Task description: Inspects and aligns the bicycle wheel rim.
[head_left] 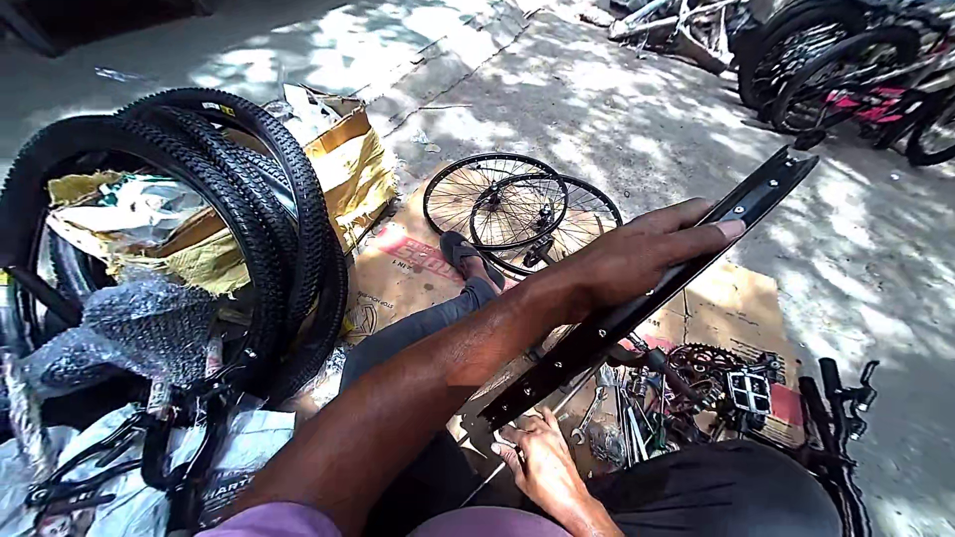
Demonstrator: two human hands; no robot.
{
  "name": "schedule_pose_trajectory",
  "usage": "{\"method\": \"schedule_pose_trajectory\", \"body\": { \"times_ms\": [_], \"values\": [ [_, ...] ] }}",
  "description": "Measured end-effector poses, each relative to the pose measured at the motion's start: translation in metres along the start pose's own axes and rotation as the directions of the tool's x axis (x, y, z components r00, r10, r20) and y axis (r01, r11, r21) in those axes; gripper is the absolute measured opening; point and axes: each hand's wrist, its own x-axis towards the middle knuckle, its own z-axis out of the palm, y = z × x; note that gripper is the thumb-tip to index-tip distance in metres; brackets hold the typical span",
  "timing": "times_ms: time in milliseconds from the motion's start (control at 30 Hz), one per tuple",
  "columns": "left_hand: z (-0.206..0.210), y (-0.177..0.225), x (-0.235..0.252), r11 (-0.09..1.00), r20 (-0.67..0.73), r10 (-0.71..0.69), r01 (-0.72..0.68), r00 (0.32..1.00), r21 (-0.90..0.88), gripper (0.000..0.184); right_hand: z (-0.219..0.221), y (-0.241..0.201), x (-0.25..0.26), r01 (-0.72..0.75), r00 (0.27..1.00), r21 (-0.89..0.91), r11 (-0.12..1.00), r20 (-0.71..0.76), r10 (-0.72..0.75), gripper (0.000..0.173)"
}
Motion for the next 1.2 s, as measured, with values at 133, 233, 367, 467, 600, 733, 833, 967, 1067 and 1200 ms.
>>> {"method": "schedule_pose_trajectory", "body": {
  "times_ms": [133,233,367,467,600,733,833,967,1067,1200],
  "values": [
    [-0.002,-0.016,-0.033,0.990,0.034,0.107,-0.103,0.994,-0.100,0.044,0.011,0.001,0.002,0.098,0.995,-0.014,0.995,0.004,-0.098,0.043],
    [-0.016,-0.073,-0.103,0.946,0.112,0.110,-0.069,0.988,-0.317,0.048,0.014,0.000,0.002,0.100,0.995,-0.022,0.995,0.015,-0.100,0.044],
    [-0.039,-0.138,-0.197,0.835,-0.208,-0.484,0.520,0.850,0.180,0.053,0.011,-0.003,0.004,0.070,0.996,0.002,0.998,0.054,-0.070,0.046],
    [-0.043,-0.158,-0.208,0.553,-0.471,-0.513,0.696,0.718,0.459,0.045,0.010,-0.003,0.002,0.075,0.996,-0.013,0.997,0.048,-0.075,0.045],
    [-0.047,-0.146,-0.204,0.617,-0.493,-0.453,0.661,0.743,0.428,0.034,0.010,-0.002,0.003,0.078,0.996,-0.010,0.997,0.035,-0.078,0.044],
    [-0.047,-0.137,-0.201,0.625,-0.469,-0.448,0.642,0.761,0.444,0.025,0.010,-0.001,0.002,0.085,0.996,0.002,0.996,0.023,-0.085,0.043],
    [-0.049,-0.128,-0.199,0.687,-0.412,-0.417,0.577,0.810,0.441,0.023,0.009,-0.001,0.002,0.073,0.996,0.018,0.997,0.048,-0.073,0.044],
    [-0.050,-0.101,-0.194,0.809,-0.317,-0.338,0.446,0.886,0.383,0.022,0.010,-0.001,0.003,0.073,0.996,0.001,0.997,0.048,-0.073,0.045],
    [-0.047,-0.075,-0.188,0.926,-0.216,-0.188,0.247,0.958,0.285,0.031,0.010,-0.001,0.003,0.068,0.997,0.007,0.998,0.045,-0.069,0.044],
    [-0.044,-0.037,-0.179,0.971,-0.057,-0.029,0.042,0.998,0.235,0.038,0.010,-0.001,0.002,0.075,0.997,0.009,0.997,0.035,-0.075,0.043]
  ]
}}
